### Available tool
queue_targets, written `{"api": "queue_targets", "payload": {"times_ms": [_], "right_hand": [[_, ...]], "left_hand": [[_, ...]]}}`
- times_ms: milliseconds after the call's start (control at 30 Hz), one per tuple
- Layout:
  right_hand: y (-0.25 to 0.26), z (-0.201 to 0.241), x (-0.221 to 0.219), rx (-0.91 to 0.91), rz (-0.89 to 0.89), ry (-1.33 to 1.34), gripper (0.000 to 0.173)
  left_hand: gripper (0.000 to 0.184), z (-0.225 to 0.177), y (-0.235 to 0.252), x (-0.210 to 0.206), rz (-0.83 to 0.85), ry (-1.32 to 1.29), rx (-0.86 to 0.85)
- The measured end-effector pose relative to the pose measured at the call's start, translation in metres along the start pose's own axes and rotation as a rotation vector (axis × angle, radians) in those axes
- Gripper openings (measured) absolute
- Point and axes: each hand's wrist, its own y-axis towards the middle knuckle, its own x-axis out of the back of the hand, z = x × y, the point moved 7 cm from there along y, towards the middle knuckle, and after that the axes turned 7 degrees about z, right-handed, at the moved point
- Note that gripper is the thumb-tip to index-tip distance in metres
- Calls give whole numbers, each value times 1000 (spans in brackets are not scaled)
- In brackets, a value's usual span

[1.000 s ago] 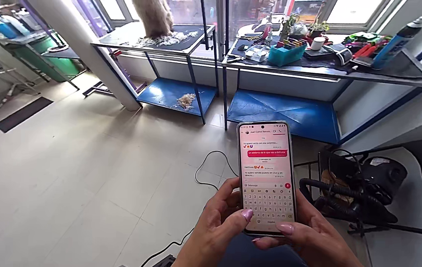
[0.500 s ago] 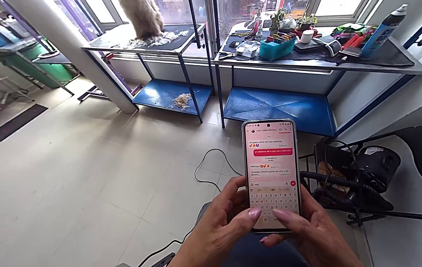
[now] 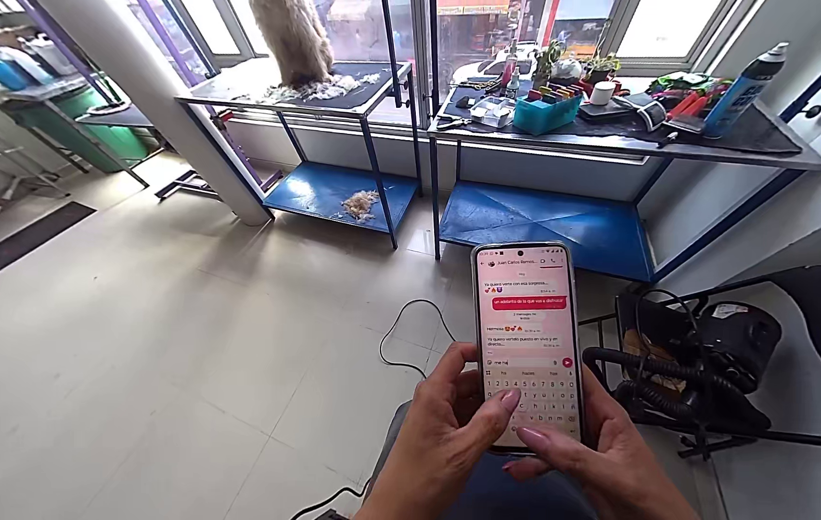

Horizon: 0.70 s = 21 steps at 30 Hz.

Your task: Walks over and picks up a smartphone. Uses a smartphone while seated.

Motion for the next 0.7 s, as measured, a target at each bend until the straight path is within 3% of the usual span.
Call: {"api": "queue_targets", "payload": {"times_ms": [400, 700], "right_hand": [[4, -5, -17, -26, 119, 24, 66], [20, -15, -20, -46, 160, 23, 67]], "left_hand": [[46, -3, -12, 19, 199, -144, 38], [50, 0, -18, 37, 185, -175, 60]]}}
